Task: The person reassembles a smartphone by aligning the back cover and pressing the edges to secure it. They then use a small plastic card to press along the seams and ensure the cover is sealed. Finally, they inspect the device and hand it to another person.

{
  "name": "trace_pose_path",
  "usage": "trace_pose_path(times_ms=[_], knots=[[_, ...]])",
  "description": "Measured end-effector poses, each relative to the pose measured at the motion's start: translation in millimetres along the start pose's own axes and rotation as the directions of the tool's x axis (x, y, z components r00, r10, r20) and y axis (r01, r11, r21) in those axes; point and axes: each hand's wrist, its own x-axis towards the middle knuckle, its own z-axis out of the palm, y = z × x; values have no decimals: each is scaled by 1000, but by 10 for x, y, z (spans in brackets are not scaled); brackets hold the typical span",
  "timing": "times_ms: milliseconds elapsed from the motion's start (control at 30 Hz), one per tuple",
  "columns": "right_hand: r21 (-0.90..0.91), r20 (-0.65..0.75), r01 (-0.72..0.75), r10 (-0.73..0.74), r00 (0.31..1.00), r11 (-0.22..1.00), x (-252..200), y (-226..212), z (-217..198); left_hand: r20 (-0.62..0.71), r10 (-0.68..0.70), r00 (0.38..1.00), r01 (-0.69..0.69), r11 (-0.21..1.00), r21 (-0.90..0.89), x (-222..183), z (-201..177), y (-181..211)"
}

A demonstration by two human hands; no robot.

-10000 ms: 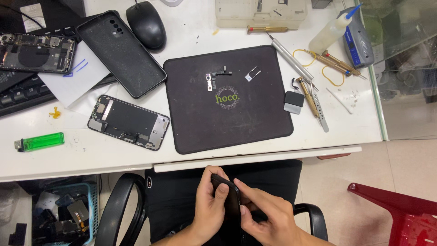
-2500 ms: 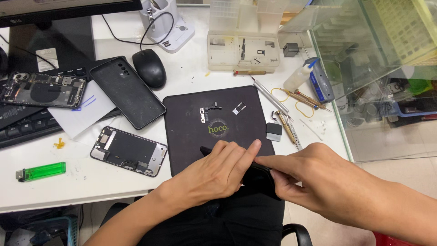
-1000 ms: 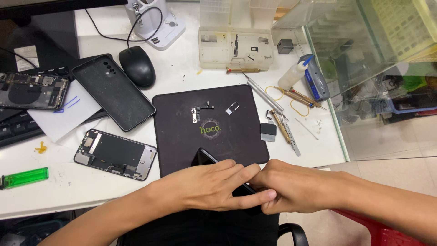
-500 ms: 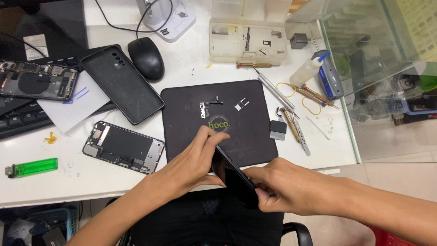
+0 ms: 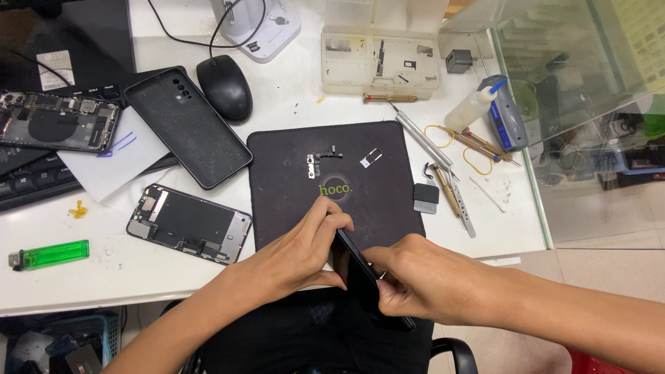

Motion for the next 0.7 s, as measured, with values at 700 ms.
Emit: trace_pose_path(times_ms=[700], knots=[[-2,-104,55,-55,993,998,219,-51,-46,-33,56,998,-57,998,-33,-41,22,-39]])
